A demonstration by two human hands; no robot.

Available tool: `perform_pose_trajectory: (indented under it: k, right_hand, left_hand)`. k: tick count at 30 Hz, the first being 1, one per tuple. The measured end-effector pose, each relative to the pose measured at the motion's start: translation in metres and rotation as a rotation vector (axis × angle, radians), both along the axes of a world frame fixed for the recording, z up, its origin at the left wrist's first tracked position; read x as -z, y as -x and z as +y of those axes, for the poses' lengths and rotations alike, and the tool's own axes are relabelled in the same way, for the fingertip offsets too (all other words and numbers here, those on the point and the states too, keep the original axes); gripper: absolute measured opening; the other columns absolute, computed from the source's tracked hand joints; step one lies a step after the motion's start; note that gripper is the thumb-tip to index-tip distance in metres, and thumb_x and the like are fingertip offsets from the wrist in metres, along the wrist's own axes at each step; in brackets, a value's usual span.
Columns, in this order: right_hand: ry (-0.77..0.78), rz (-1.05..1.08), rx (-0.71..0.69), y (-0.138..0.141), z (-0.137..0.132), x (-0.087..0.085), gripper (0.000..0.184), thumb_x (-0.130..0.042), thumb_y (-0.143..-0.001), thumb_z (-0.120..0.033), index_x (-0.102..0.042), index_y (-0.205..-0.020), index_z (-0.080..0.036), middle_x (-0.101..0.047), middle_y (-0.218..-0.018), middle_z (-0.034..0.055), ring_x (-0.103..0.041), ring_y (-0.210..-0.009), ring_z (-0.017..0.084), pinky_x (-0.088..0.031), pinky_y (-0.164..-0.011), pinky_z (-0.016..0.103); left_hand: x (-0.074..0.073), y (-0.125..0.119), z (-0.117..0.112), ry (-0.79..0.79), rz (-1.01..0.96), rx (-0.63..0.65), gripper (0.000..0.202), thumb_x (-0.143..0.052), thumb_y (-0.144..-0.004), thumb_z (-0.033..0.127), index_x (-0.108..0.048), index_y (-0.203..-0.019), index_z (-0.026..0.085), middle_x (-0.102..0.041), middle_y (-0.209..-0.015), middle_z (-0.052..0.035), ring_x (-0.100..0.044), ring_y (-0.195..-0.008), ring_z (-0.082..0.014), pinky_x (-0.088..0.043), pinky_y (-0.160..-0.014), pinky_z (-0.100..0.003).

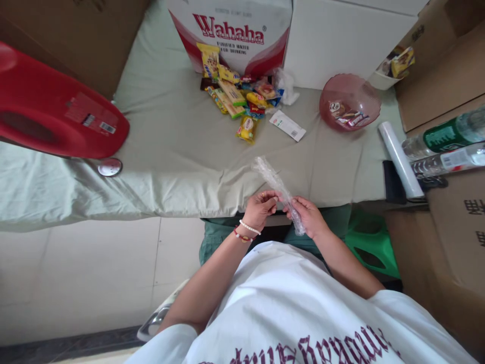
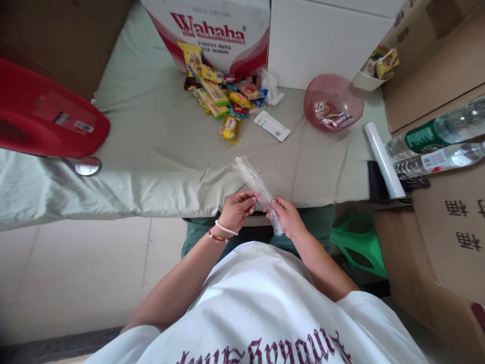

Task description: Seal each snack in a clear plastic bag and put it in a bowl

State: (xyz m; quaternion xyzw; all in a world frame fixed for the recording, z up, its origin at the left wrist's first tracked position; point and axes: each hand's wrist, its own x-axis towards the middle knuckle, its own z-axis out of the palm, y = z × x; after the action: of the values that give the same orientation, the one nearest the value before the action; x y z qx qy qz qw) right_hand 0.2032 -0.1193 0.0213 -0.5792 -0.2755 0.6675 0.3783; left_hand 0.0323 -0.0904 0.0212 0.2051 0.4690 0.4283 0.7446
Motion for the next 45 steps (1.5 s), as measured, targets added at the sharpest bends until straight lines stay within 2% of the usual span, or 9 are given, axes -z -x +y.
perform_pose_trajectory:
  k: [4,9,13,17,21,27,31,37,45]
  right_hand:
    - [0.007,-0.015,-0.073,-0.001,0.006,-0.003,0.057,-0.085,-0.067,-0.074,-0.069,-0.085,-0.022,-0.075,-0.078,0.0030,-0.062,-0.063,0.015,-0.048,-0.061,0.028]
    - [-0.086,-0.087,-0.049,0.000,0.010,-0.006,0.054,-0.081,-0.073,-0.074,-0.069,-0.089,-0.023,-0.074,-0.077,0.0013,-0.062,-0.063,0.015,-0.048,-0.060,0.028]
    - [-0.101,-0.053,-0.001,0.001,0.009,-0.004,0.052,-0.081,-0.073,-0.073,-0.070,-0.089,-0.024,-0.073,-0.077,0.0006,-0.062,-0.064,0.016,-0.048,-0.060,0.028]
    - [-0.044,-0.011,0.026,-0.001,0.006,-0.001,0.054,-0.084,-0.069,-0.074,-0.068,-0.089,-0.026,-0.071,-0.076,0.0001,-0.065,-0.069,0.019,-0.052,-0.065,0.032]
    - [-0.068,-0.008,0.041,-0.008,0.013,-0.005,0.056,-0.078,-0.075,-0.077,-0.072,-0.097,-0.027,-0.073,-0.090,0.0011,-0.068,-0.083,0.020,-0.054,-0.073,0.031]
    - [0.006,0.099,-0.008,-0.013,0.040,-0.014,0.056,-0.100,-0.055,-0.053,-0.073,-0.093,-0.023,-0.068,-0.078,-0.0034,-0.059,-0.070,0.013,-0.050,-0.066,0.026]
    - [-0.023,0.107,0.048,-0.011,0.045,-0.010,0.052,-0.100,-0.052,-0.049,-0.070,-0.084,-0.022,-0.064,-0.072,-0.0051,-0.052,-0.062,0.011,-0.045,-0.059,0.025]
    - [-0.110,0.108,0.130,-0.008,0.041,-0.015,0.046,-0.096,-0.060,-0.051,-0.069,-0.086,-0.025,-0.060,-0.071,-0.0058,-0.050,-0.060,0.011,-0.044,-0.057,0.025]
    - [-0.076,0.183,0.064,-0.009,0.033,-0.029,0.047,-0.092,-0.065,-0.053,-0.060,-0.090,-0.028,-0.072,-0.085,-0.0013,-0.066,-0.075,0.019,-0.055,-0.063,0.031]
  left_hand:
    - [0.001,-0.002,0.003,0.004,0.022,-0.042,0.039,-0.091,-0.060,0.036,-0.075,-0.087,0.014,-0.072,-0.076,-0.0034,-0.047,-0.048,-0.0041,-0.028,-0.044,-0.020]
    - [0.000,-0.001,0.003,0.030,0.034,-0.071,0.046,-0.088,-0.065,0.054,-0.074,-0.084,0.014,-0.071,-0.078,-0.0046,-0.052,-0.053,-0.0067,-0.021,-0.042,-0.020]
    - [0.004,0.000,0.001,0.001,0.070,-0.069,0.043,-0.092,-0.059,0.047,-0.068,-0.076,0.015,-0.067,-0.067,-0.0005,-0.046,-0.049,-0.0048,-0.023,-0.043,-0.020]
    - [0.009,0.001,-0.002,-0.039,0.092,-0.058,0.036,-0.089,-0.064,0.043,-0.067,-0.075,0.017,-0.065,-0.067,0.0006,-0.051,-0.055,-0.0068,-0.033,-0.049,-0.020]
    - [0.007,0.000,-0.007,-0.123,0.068,-0.045,0.030,-0.089,-0.066,0.038,-0.069,-0.074,0.017,-0.067,-0.076,-0.0001,-0.059,-0.071,-0.0097,-0.049,-0.069,-0.023]
    - [0.001,0.000,-0.011,-0.082,-0.111,-0.029,0.038,-0.094,-0.064,0.038,-0.062,-0.071,0.018,-0.064,-0.076,0.0020,-0.062,-0.075,-0.0114,-0.057,-0.079,-0.031]
    - [0.003,0.008,-0.006,-0.052,-0.103,-0.069,0.044,-0.093,-0.063,0.040,-0.058,-0.076,0.019,-0.065,-0.078,0.0024,-0.066,-0.074,-0.0123,-0.059,-0.077,-0.032]
    - [0.004,0.013,-0.003,-0.121,0.201,-0.253,0.050,-0.094,-0.065,0.043,-0.060,-0.094,0.020,-0.068,-0.099,-0.0008,-0.069,-0.084,-0.0128,-0.057,-0.071,-0.025]
    - [-0.005,-0.004,-0.004,-0.020,0.067,-0.135,0.060,-0.091,-0.070,0.056,-0.063,-0.110,0.022,-0.071,-0.099,-0.0024,-0.069,-0.092,-0.0162,-0.057,-0.078,-0.029]
